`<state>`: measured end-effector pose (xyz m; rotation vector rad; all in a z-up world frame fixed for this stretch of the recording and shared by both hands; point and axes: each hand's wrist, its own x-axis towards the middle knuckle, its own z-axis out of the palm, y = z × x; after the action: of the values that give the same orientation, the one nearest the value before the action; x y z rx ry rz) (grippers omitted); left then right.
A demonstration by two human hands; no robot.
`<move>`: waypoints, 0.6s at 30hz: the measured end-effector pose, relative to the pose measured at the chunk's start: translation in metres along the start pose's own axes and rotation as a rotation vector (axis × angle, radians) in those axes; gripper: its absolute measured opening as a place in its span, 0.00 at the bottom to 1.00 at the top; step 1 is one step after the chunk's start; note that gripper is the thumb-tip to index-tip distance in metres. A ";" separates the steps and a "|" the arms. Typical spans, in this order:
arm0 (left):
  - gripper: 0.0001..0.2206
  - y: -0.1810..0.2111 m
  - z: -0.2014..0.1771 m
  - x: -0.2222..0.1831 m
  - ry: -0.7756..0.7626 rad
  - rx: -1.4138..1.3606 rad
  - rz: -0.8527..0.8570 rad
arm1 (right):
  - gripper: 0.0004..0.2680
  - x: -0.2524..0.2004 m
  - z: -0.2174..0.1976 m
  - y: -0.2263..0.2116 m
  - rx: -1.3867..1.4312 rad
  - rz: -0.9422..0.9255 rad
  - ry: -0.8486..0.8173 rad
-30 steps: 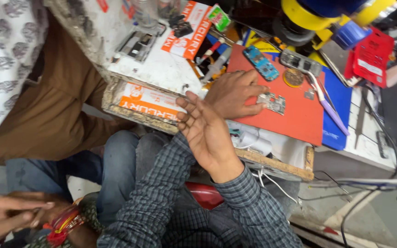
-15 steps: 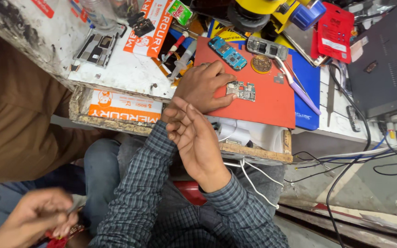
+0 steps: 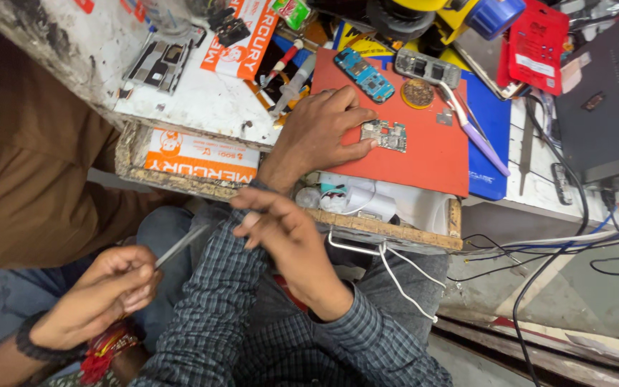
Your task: The person solders components on a circuit board and uses a metal tool to manipulate parts of the internal hardware on a workbench.
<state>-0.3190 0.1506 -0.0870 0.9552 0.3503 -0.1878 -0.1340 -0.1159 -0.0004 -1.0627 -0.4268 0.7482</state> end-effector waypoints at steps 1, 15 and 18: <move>0.08 -0.004 -0.005 0.002 0.032 0.022 -0.008 | 0.15 -0.003 0.004 0.002 -0.069 -0.009 -0.060; 0.08 0.017 0.032 0.016 0.040 0.193 0.079 | 0.06 -0.011 0.030 -0.010 -0.641 -0.215 -0.047; 0.13 0.049 0.125 0.169 -0.031 1.115 0.850 | 0.07 -0.026 -0.002 -0.031 -0.663 -0.376 0.109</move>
<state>-0.1206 0.0748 -0.0465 2.1068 -0.2678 0.4388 -0.1400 -0.1444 0.0278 -1.5726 -0.7856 0.2019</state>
